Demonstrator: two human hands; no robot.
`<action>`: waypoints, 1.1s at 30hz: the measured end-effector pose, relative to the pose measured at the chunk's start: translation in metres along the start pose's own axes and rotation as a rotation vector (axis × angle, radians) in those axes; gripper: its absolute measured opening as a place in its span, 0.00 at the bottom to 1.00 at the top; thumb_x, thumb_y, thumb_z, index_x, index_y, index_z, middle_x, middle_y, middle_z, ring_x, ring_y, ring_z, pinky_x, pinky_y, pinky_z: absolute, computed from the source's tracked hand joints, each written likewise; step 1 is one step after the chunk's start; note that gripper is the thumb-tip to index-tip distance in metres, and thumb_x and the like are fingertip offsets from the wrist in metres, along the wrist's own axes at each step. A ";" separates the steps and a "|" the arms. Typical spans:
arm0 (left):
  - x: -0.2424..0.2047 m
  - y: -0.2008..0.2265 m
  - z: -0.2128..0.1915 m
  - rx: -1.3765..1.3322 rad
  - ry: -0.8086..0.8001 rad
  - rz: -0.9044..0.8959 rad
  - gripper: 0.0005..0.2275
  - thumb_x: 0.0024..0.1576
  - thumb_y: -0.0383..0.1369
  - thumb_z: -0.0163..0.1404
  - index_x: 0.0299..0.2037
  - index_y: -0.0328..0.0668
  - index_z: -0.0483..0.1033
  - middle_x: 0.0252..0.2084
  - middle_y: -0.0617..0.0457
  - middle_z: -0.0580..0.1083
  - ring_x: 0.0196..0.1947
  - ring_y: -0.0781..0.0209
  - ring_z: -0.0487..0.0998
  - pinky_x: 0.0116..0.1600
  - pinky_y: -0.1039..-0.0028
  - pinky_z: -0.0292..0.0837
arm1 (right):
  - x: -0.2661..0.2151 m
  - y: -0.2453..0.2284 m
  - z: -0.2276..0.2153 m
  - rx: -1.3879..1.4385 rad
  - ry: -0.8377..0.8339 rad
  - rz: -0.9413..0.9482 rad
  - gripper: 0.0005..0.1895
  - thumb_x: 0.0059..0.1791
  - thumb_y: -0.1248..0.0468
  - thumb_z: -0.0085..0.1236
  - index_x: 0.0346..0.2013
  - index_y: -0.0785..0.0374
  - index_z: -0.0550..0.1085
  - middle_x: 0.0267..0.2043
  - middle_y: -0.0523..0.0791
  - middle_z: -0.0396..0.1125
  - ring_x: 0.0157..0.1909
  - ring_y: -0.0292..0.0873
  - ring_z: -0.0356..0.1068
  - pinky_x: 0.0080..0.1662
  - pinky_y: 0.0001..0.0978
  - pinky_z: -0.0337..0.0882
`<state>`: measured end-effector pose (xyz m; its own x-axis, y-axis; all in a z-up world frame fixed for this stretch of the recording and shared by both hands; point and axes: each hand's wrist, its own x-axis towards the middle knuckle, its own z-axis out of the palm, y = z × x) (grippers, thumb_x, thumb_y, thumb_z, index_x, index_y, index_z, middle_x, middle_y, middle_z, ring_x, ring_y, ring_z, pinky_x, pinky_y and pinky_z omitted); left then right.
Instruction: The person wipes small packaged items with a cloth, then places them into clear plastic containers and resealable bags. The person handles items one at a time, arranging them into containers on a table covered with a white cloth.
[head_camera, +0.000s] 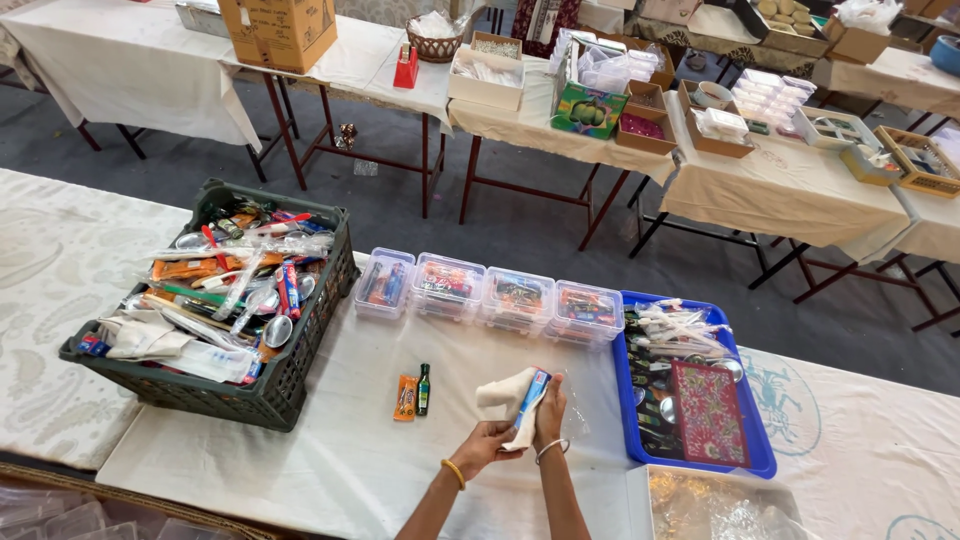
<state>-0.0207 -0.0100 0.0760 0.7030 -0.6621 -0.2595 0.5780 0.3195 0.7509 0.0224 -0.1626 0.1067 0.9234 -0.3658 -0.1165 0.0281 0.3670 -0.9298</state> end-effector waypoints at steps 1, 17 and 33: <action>0.006 -0.005 -0.002 0.000 0.001 0.002 0.14 0.67 0.36 0.48 0.56 0.35 0.76 0.49 0.55 0.78 0.48 0.66 0.82 0.55 0.71 0.83 | 0.006 0.020 -0.008 0.000 -0.002 0.000 0.32 0.55 0.40 0.38 0.45 0.65 0.76 0.33 0.41 0.69 0.33 0.35 0.66 0.38 0.29 0.69; 0.012 0.002 0.008 0.651 0.954 0.292 0.18 0.60 0.46 0.54 0.38 0.33 0.78 0.36 0.42 0.79 0.35 0.49 0.80 0.42 0.62 0.74 | -0.041 0.049 -0.013 -0.821 0.138 -0.243 0.32 0.58 0.45 0.38 0.30 0.70 0.75 0.19 0.52 0.66 0.22 0.48 0.65 0.30 0.44 0.64; 0.043 -0.001 -0.094 -0.238 0.849 0.395 0.11 0.63 0.38 0.49 0.50 0.45 0.64 0.34 0.48 0.78 0.27 0.60 0.81 0.30 0.72 0.78 | -0.016 0.106 -0.084 -1.044 -0.257 -0.098 0.31 0.54 0.43 0.46 0.28 0.70 0.78 0.28 0.59 0.71 0.32 0.58 0.72 0.39 0.48 0.70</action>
<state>0.0479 0.0247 0.0068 0.8758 0.2037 -0.4375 0.2388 0.6049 0.7597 -0.0211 -0.1898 -0.0195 0.9910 -0.1189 -0.0616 -0.1218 -0.6093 -0.7835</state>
